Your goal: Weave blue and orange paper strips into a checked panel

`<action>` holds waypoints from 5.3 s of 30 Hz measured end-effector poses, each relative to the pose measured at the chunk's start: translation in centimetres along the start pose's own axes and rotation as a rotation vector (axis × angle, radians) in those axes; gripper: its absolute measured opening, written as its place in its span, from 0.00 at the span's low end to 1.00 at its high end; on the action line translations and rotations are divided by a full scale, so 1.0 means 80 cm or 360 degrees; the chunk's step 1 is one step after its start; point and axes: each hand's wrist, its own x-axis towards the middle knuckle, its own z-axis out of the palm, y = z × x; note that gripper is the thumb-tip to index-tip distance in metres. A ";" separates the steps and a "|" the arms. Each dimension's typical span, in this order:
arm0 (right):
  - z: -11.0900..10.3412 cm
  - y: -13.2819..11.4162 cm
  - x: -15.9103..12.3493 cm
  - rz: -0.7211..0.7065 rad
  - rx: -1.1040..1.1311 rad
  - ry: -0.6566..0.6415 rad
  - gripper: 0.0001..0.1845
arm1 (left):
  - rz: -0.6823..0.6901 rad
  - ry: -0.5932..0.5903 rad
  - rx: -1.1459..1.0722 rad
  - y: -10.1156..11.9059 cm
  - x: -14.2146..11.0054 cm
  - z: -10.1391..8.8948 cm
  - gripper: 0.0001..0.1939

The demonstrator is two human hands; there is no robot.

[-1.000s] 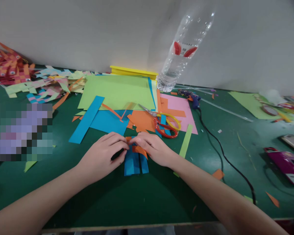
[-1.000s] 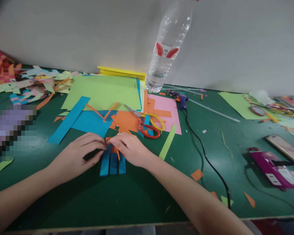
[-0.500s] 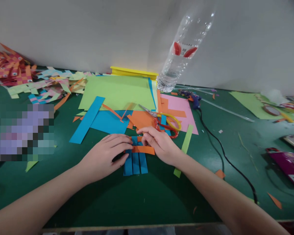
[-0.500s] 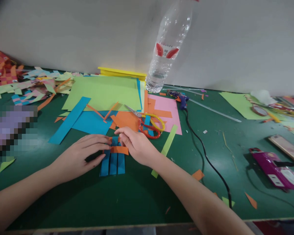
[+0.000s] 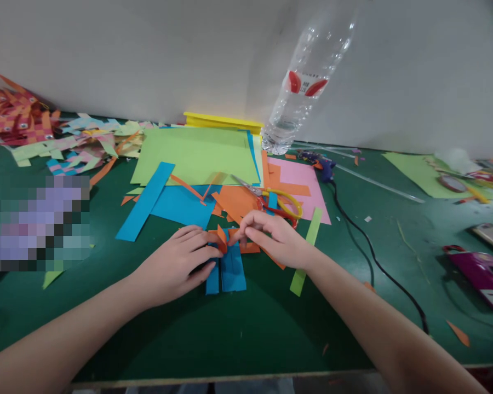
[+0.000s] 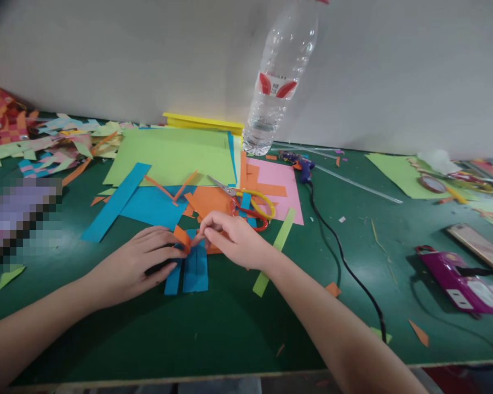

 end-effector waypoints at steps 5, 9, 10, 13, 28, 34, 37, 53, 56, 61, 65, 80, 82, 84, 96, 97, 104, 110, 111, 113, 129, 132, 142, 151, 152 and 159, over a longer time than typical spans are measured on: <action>-0.010 -0.002 0.001 -0.0291 -0.0518 -0.0152 0.05 | -0.0003 -0.0036 -0.0003 -0.002 -0.001 0.002 0.11; -0.011 0.001 0.003 -0.0391 -0.0781 -0.0236 0.13 | 0.0019 -0.0024 0.0003 -0.002 -0.001 0.002 0.10; -0.011 0.002 0.004 -0.0382 -0.0830 -0.0245 0.15 | 0.0023 -0.0020 0.0013 -0.002 -0.001 0.002 0.10; -0.013 0.005 0.004 -0.0305 -0.0971 -0.0142 0.11 | 0.0033 -0.0020 0.0051 -0.001 -0.002 0.002 0.10; -0.016 0.000 -0.001 0.0304 -0.1656 0.0027 0.08 | 0.0054 0.0001 0.0085 -0.003 -0.001 0.006 0.09; -0.020 -0.001 0.001 0.0341 -0.1572 0.0258 0.08 | 0.0051 -0.0001 0.0077 -0.002 -0.004 0.003 0.09; -0.027 0.001 0.002 0.0325 -0.1539 0.0515 0.09 | 0.0051 -0.0002 0.0058 -0.002 -0.004 0.004 0.09; -0.080 0.056 0.007 0.0460 -0.0979 0.1329 0.15 | 0.0051 -0.0020 0.0067 -0.004 -0.004 0.004 0.09; -0.072 0.042 0.004 0.0040 -0.1133 0.1160 0.10 | 0.0057 -0.0011 0.0071 -0.003 -0.006 0.003 0.09; -0.045 0.013 -0.001 -0.0460 -0.1293 0.0182 0.17 | 0.0061 -0.0007 0.0093 -0.001 -0.004 0.002 0.09; -0.033 0.007 -0.001 -0.0312 -0.1462 -0.0162 0.24 | 0.0075 -0.0008 0.0105 -0.002 -0.003 0.002 0.09; -0.026 -0.006 -0.001 -0.0351 -0.0592 -0.0289 0.12 | 0.0053 -0.0029 0.0123 -0.001 -0.002 0.002 0.10; -0.020 -0.004 -0.001 -0.0419 -0.0631 -0.0320 0.12 | 0.0018 -0.0046 0.0113 -0.001 -0.002 0.002 0.11; -0.016 -0.004 0.000 -0.0436 -0.0735 -0.0360 0.09 | -0.0006 -0.0068 0.0108 0.000 -0.001 0.001 0.10; 0.004 0.000 0.001 -0.0404 -0.1130 -0.0371 0.25 | 0.0053 -0.0052 0.0133 0.000 -0.003 0.001 0.10; 0.004 0.000 0.002 -0.0404 -0.1130 -0.0376 0.25 | 0.0053 -0.0052 0.0134 0.000 -0.003 0.001 0.10; 0.001 -0.002 0.003 -0.0400 -0.1119 -0.0398 0.14 | 0.0057 -0.0029 0.0154 -0.001 -0.001 0.002 0.09; -0.001 -0.006 0.001 -0.0376 -0.1091 -0.0383 0.09 | 0.0050 -0.0039 0.0149 0.000 -0.001 0.002 0.10; -0.001 -0.007 0.000 -0.0366 -0.1091 -0.0375 0.09 | 0.0047 -0.0042 0.0145 0.000 -0.002 0.002 0.10; -0.001 -0.007 0.000 -0.0354 -0.1082 -0.0361 0.09 | 0.0041 -0.0053 0.0140 0.000 -0.002 0.002 0.10; 0.008 -0.001 0.005 -0.0092 -0.0762 -0.0050 0.10 | 0.0066 -0.0121 0.0197 0.000 -0.002 0.005 0.13; 0.009 0.000 0.007 -0.0014 -0.0683 -0.0010 0.10 | 0.0056 -0.0132 0.0192 0.001 0.000 0.006 0.13; 0.014 0.004 0.008 0.0137 -0.0480 0.0179 0.10 | 0.0056 -0.0186 0.0283 0.003 -0.001 0.005 0.15; 0.014 0.011 0.007 0.0133 -0.0149 0.0302 0.13 | 0.0045 -0.0196 0.0279 0.003 0.001 0.007 0.15; 0.014 0.009 0.006 0.0143 -0.0126 0.0283 0.14 | 0.0042 -0.0204 0.0268 0.002 0.001 0.007 0.14; 0.005 -0.004 0.002 -0.0053 -0.0454 0.0220 0.15 | 0.0044 -0.0040 0.0070 -0.001 -0.003 0.000 0.13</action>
